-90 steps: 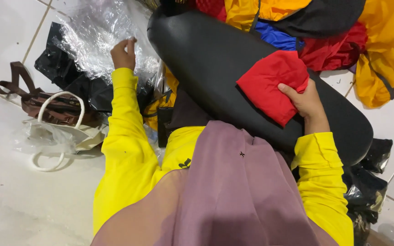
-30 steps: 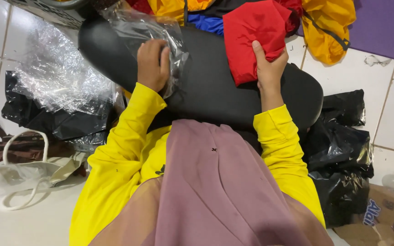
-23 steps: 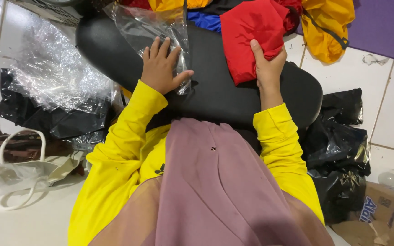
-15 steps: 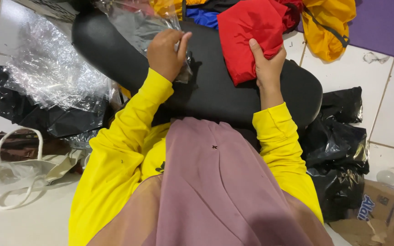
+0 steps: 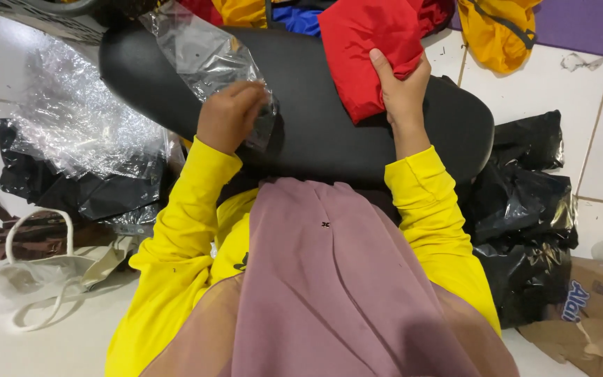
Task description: Cleaning a red fabric cover with a sponge, folding it, and placing it into a clear plastic bag and then a black poly mailer for shipping.
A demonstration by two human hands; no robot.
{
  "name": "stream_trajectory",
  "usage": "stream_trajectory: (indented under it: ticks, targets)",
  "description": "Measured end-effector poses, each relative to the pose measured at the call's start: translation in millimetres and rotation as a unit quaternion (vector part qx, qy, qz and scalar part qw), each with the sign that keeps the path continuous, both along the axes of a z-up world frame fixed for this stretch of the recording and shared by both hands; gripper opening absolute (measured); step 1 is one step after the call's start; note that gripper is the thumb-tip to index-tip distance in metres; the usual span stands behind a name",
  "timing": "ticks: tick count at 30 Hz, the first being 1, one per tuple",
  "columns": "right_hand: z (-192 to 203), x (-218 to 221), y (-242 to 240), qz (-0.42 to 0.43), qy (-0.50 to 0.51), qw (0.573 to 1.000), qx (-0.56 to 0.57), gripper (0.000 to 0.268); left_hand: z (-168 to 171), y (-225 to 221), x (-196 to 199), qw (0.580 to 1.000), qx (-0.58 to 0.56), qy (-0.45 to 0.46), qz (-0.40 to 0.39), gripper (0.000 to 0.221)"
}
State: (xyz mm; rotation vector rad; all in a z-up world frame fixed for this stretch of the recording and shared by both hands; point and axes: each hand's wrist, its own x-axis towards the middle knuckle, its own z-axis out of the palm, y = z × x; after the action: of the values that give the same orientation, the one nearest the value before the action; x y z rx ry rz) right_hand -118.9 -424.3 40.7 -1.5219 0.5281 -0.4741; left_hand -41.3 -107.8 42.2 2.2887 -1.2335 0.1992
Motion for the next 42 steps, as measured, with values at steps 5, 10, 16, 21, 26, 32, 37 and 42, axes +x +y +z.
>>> stream_trajectory:
  ticks: [5,10,16,21,26,32,37,42]
  targets:
    - [-11,2,-5,0.001,-0.057,0.998,-0.019,0.06,47,-23,-2,0.921,-0.356,-0.12,0.106,0.008]
    - [-29,-7,-21,-0.009,0.004,1.0,0.011,0.093,12,-17,-5,0.916,-0.339,-0.05,0.208,0.012]
    - [-28,-11,-23,0.02,-0.008,1.0,0.015,0.093,-30,34,-19,0.969,-0.011,0.018,0.245,0.056]
    - [-19,-13,-16,0.024,0.01,1.0,0.006,0.091,-10,50,-20,0.975,0.047,0.105,0.189,0.086]
    - [-9,-11,-12,0.021,0.034,0.998,0.038,0.091,8,54,-10,0.981,-0.119,0.019,0.153,0.038]
    - [5,-12,-5,0.024,0.027,0.99,0.134,0.094,22,18,-24,0.959,-0.192,-0.015,0.21,0.02]
    - [-9,-10,-11,0.038,-0.007,0.991,0.125,0.091,5,19,-33,0.969,0.043,-0.061,0.235,0.068]
    - [-2,-12,-6,0.044,0.021,0.994,0.1,0.088,-13,21,-26,0.972,0.143,-0.086,0.165,0.06]
